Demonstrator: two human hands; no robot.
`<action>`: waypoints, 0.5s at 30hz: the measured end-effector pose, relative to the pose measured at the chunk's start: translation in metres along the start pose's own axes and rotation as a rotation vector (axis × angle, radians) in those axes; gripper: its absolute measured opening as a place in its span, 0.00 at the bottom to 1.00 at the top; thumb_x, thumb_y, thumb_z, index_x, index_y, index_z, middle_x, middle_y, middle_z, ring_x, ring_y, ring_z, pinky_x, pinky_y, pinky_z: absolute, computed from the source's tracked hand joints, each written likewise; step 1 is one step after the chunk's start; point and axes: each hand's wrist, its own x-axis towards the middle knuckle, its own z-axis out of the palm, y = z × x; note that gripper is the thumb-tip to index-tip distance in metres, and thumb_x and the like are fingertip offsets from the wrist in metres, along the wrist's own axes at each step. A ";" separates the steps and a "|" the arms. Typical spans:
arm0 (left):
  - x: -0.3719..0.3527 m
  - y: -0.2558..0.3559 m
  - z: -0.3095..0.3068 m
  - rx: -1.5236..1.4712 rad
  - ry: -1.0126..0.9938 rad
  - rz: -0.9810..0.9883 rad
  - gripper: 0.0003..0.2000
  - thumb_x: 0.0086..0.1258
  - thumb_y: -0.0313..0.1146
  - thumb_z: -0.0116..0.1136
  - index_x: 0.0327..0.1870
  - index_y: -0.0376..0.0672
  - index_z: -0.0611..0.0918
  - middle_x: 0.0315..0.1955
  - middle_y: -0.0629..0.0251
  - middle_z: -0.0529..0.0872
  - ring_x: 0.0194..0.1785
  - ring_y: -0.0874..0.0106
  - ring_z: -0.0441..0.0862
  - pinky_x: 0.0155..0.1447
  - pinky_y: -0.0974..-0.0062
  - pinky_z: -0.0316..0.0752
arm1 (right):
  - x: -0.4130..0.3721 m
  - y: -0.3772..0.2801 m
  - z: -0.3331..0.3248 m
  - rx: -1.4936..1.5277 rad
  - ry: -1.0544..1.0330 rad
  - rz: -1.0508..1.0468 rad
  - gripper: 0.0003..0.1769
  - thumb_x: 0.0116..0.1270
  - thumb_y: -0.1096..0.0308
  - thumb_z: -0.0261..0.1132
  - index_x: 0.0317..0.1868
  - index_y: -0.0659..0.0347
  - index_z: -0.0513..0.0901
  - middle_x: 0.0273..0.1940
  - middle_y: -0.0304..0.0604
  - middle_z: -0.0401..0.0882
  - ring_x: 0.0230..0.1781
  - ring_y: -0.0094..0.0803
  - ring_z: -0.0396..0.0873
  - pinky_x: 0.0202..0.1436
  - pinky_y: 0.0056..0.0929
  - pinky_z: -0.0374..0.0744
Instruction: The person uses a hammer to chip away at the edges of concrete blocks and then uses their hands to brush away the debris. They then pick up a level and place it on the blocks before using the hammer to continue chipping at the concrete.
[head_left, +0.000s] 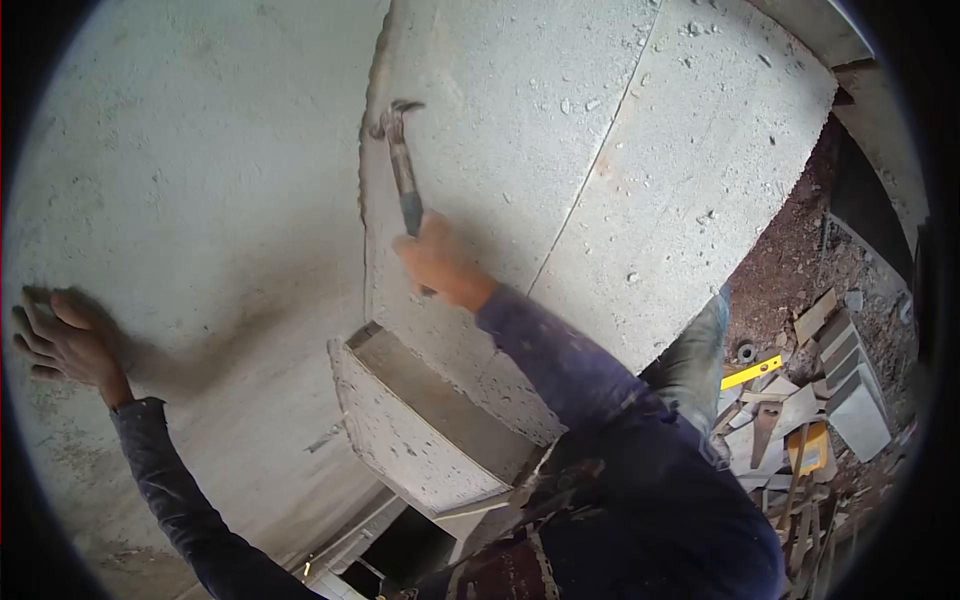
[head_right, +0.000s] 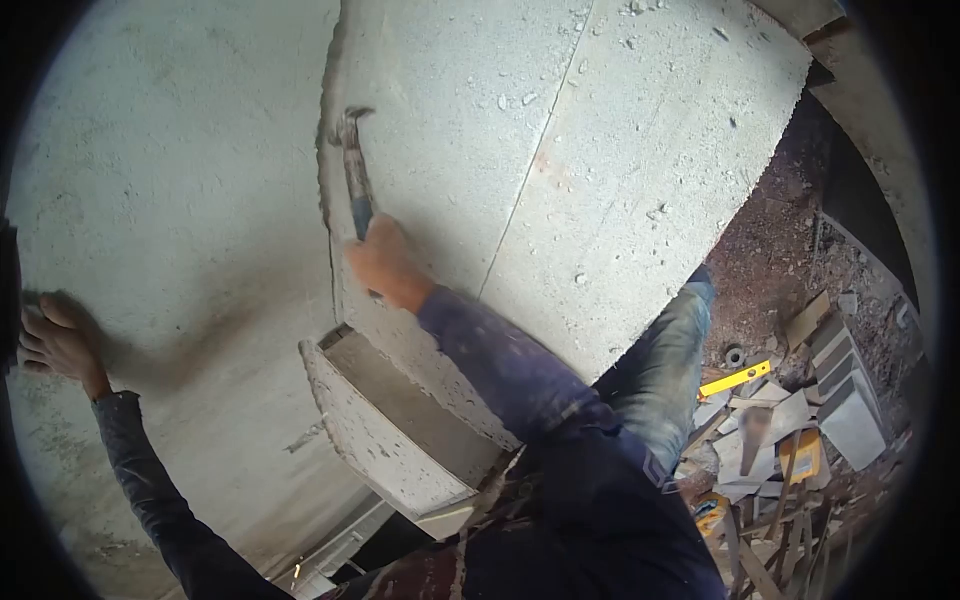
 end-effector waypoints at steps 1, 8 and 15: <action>0.009 0.005 0.001 0.007 0.023 -0.008 0.34 0.79 0.64 0.36 0.77 0.50 0.64 0.68 0.53 0.71 0.74 0.52 0.61 0.77 0.39 0.45 | -0.003 -0.006 -0.008 0.019 0.000 0.017 0.29 0.63 0.68 0.60 0.61 0.80 0.68 0.38 0.54 0.77 0.36 0.39 0.81 0.37 0.39 0.81; -0.002 0.004 0.001 -0.009 -0.013 -0.040 0.32 0.79 0.63 0.39 0.74 0.51 0.68 0.64 0.57 0.74 0.71 0.56 0.64 0.74 0.44 0.47 | -0.040 -0.104 -0.056 0.140 0.538 -0.897 0.09 0.67 0.71 0.61 0.38 0.57 0.66 0.23 0.36 0.71 0.14 0.19 0.68 0.15 0.23 0.71; 0.011 0.025 -0.017 -0.116 0.019 -0.035 0.29 0.80 0.62 0.40 0.77 0.60 0.65 0.76 0.68 0.64 0.81 0.53 0.52 0.77 0.37 0.45 | 0.005 0.041 0.004 -0.196 0.027 0.066 0.19 0.66 0.67 0.61 0.51 0.74 0.72 0.27 0.45 0.77 0.18 0.28 0.77 0.18 0.31 0.74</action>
